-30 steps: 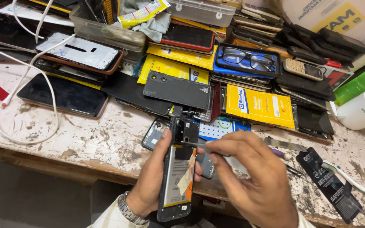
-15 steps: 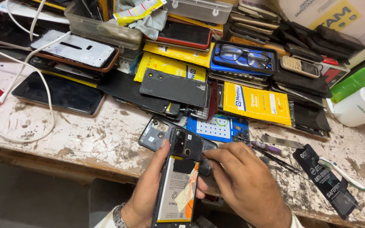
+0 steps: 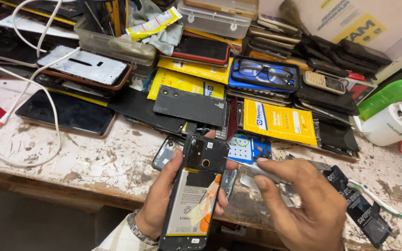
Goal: The person disassembles a mobile phone by prying off the rear casing and using a screwdriver to remove internal screws and components on a repair bench.
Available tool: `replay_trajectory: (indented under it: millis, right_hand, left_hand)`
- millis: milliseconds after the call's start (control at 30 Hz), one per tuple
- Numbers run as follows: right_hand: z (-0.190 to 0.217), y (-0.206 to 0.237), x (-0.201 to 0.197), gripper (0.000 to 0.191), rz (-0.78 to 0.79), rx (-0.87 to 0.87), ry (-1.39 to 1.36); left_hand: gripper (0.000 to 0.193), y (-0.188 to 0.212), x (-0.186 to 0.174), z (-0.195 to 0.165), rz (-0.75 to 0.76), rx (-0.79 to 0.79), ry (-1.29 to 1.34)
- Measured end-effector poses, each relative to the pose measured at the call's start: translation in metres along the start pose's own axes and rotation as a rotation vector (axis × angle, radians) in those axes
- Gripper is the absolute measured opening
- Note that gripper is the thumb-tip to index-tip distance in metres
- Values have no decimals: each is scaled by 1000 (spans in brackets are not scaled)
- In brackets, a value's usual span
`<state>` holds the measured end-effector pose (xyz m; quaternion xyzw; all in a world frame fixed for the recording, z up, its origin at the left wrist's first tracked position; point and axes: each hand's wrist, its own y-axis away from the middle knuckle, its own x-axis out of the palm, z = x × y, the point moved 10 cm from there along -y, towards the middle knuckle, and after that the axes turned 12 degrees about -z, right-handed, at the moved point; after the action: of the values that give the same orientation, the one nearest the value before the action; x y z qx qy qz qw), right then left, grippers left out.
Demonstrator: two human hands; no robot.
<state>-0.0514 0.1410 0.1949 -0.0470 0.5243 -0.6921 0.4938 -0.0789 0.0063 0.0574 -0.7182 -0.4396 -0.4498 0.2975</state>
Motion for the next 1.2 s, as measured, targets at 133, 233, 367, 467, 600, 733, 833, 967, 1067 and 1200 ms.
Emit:
replay_trajectory:
  millis: [133,233,367,467,600,733,833,967,1067,1200]
  right_hand:
    - [11,-4,13,24,29,-99,-4]
    - [16,-4,22,24,56,-158,-8]
    - [17,-4,30,24,91,-184,6]
    - [13,-4,34,23,114,-155,5]
    - [14,-4,36,23,132,-175,10]
    - [6,-4,33,24,124,-110,127]
    - [16,-7,33,22,137,-211,130]
    - [34,-7,37,27,197,-394,29]
    - [14,-9,41,40,259,-213,99]
    - [15,-7,41,29,263,-215,10]
  left_hand:
    - [68,-4,-3,-2,-11,26,-42]
    - [68,-6,-6,-3,-29,41,-63]
    - [67,-6,-9,-1,-45,30,-60]
    - [67,-6,-12,0,-55,31,-69]
    - [69,-5,-13,0,-55,58,-124]
    - [69,-6,-20,5,-113,29,-205]
    - [69,-6,-22,6,-128,27,-242]
    - [73,-7,-26,11,-161,-21,-166]
    - [71,-7,-23,8,-143,16,-171]
    - [67,-7,-26,6,-177,37,-145]
